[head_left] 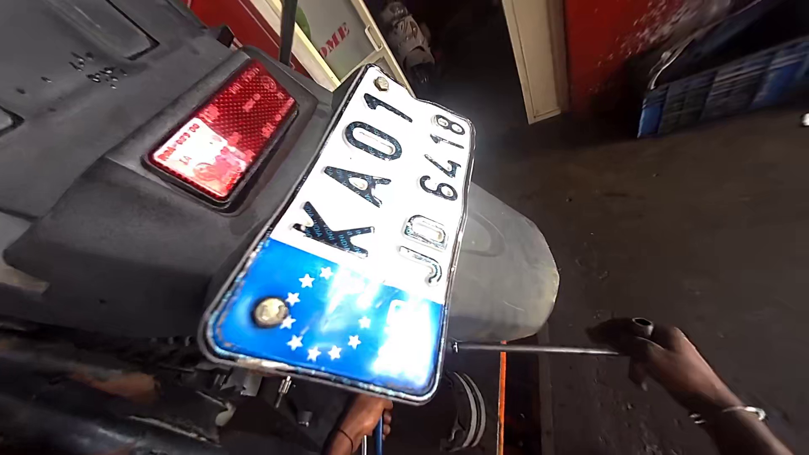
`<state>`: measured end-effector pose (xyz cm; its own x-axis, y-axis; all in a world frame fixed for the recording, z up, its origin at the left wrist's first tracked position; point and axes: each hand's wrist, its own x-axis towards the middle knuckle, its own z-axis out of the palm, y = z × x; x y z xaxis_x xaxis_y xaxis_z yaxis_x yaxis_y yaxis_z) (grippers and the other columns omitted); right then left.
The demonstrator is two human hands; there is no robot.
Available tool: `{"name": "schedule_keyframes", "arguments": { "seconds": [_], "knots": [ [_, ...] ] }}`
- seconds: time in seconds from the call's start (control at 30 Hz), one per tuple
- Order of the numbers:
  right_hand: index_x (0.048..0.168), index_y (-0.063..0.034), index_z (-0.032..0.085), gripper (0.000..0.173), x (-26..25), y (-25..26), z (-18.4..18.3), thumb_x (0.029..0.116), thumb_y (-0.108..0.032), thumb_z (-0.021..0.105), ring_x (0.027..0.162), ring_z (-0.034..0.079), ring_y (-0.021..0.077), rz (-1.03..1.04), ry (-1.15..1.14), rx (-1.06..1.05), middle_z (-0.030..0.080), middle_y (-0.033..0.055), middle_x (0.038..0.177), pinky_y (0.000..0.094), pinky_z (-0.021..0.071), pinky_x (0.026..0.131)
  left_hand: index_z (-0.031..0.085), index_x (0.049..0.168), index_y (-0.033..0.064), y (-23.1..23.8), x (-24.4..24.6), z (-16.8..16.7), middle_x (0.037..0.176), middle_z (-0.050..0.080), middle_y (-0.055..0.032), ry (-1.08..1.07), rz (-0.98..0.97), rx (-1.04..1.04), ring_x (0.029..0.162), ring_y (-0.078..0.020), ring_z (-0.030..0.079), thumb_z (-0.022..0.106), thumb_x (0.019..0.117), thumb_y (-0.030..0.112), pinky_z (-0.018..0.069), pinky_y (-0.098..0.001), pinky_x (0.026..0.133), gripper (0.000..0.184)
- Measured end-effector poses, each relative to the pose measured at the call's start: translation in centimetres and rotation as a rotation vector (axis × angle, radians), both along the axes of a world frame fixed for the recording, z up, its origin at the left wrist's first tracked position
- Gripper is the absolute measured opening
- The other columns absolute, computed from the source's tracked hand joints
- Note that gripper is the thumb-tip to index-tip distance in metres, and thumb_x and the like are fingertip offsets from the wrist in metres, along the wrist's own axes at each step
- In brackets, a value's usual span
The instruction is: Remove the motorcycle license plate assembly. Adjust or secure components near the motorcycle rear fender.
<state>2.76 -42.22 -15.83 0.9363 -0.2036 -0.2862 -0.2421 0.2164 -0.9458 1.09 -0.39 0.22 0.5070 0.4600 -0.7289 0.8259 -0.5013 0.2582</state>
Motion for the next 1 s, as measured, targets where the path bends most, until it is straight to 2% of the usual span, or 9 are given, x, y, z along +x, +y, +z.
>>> {"name": "schedule_keyframes", "arguments": {
  "seconds": [0.07,0.2,0.3,0.43,0.5,0.6,0.8,0.87,1.0],
  "knots": [
    [0.102,-0.0043,0.072,0.019,-1.9,2.1,0.7,0.0942,-0.010,0.056,0.081,0.067,-0.0033,-0.278,-0.253,-0.110,0.076,-0.0023,0.106,0.0155,0.0529,0.065,0.053,0.110,0.0006,0.0,-0.1,-0.3,0.071,0.062,-0.0046,0.002,0.000,-0.010,0.055,-0.0136,0.062,0.058,0.1011,0.008,0.0543,-0.0282,0.053,0.012],
    [0.130,0.0085,0.060,0.036,-2.3,5.9,2.6,0.1002,-0.012,0.055,0.130,0.057,0.0098,-0.721,-0.517,0.058,0.059,0.0061,0.144,0.0283,0.0482,0.107,0.054,0.109,0.0011,-0.6,-0.3,-0.1,0.069,0.061,-0.0042,0.001,0.031,-0.008,0.053,-0.0138,0.061,0.058,0.1012,0.008,0.0534,-0.0276,0.051,0.011],
    [0.139,-0.0027,0.048,0.032,-0.4,8.6,3.2,0.1102,-0.013,0.037,0.113,0.065,0.0071,-0.949,-0.520,0.553,0.064,-0.0039,0.130,0.0282,0.0539,0.102,0.054,0.109,0.0015,-0.6,-0.3,0.1,0.068,0.061,-0.0040,-0.002,0.034,0.002,0.052,-0.0129,0.061,0.059,0.1010,0.008,0.0523,-0.0263,0.050,0.011],
    [0.093,-0.0219,0.055,0.053,0.6,10.4,2.9,0.1097,-0.053,0.016,0.059,0.060,0.0021,-1.072,-0.407,1.330,0.059,-0.0097,0.068,0.0181,0.0527,0.057,0.053,0.111,0.0012,-0.6,-0.3,0.1,0.069,0.062,-0.0037,0.005,0.023,-0.003,0.053,-0.0127,0.061,0.059,0.1008,0.007,0.0531,-0.0266,0.051,0.013],
    [0.068,-0.0219,0.051,0.058,-0.7,9.7,2.4,0.1086,-0.046,0.018,0.037,0.037,0.0009,-0.958,-0.388,1.396,0.038,-0.0116,0.045,0.0171,0.0342,0.040,0.052,0.112,0.0016,-0.5,-0.2,0.0,0.069,0.061,-0.0036,0.008,0.022,-0.016,0.053,-0.0130,0.061,0.059,0.1009,0.008,0.0535,-0.0270,0.051,0.014],
    [0.074,-0.0082,0.068,0.044,-2.6,7.3,1.5,0.1017,-0.028,0.041,0.040,0.051,0.0067,-0.467,-0.569,1.495,0.048,-0.0047,0.046,0.0238,0.0483,0.045,0.053,0.110,0.0018,0.2,0.0,0.0,0.067,0.060,-0.0031,0.006,0.007,-0.015,0.052,-0.0125,0.061,0.059,0.1011,0.008,0.0535,-0.0268,0.051,0.013],
    [0.087,-0.0159,0.076,0.014,-5.7,-1.0,3.2,0.0815,-0.027,0.071,0.093,0.075,0.0202,0.206,-0.250,0.486,0.077,0.0068,0.097,0.0367,0.0622,0.084,0.052,0.112,0.0011,0.0,-0.3,0.1,0.068,0.061,-0.0043,-0.001,0.006,-0.011,0.052,-0.0137,0.062,0.060,0.0998,0.008,0.0546,-0.0277,0.051,0.016],
    [0.094,-0.0091,0.073,0.018,-6.3,-1.5,5.0,0.0827,-0.015,0.060,0.080,0.072,0.0088,0.124,-0.317,-0.142,0.075,0.0011,0.096,0.0278,0.0609,0.070,0.051,0.109,0.0019,-0.2,-0.3,0.1,0.066,0.060,-0.0039,-0.002,0.020,-0.007,0.051,-0.0139,0.061,0.060,0.0993,0.007,0.0545,-0.0280,0.049,0.014],
    [0.108,-0.0040,0.075,0.023,-4.7,3.7,6.0,0.1005,-0.018,0.058,0.139,0.051,0.0195,-0.528,-0.693,-0.320,0.061,0.0083,0.142,0.0378,0.0423,0.116,0.052,0.108,0.0011,-0.8,-0.5,0.1,0.067,0.060,-0.0041,0.001,0.016,-0.007,0.051,-0.0140,0.061,0.058,0.1003,0.008,0.0539,-0.0283,0.050,0.013]
  ]
}}
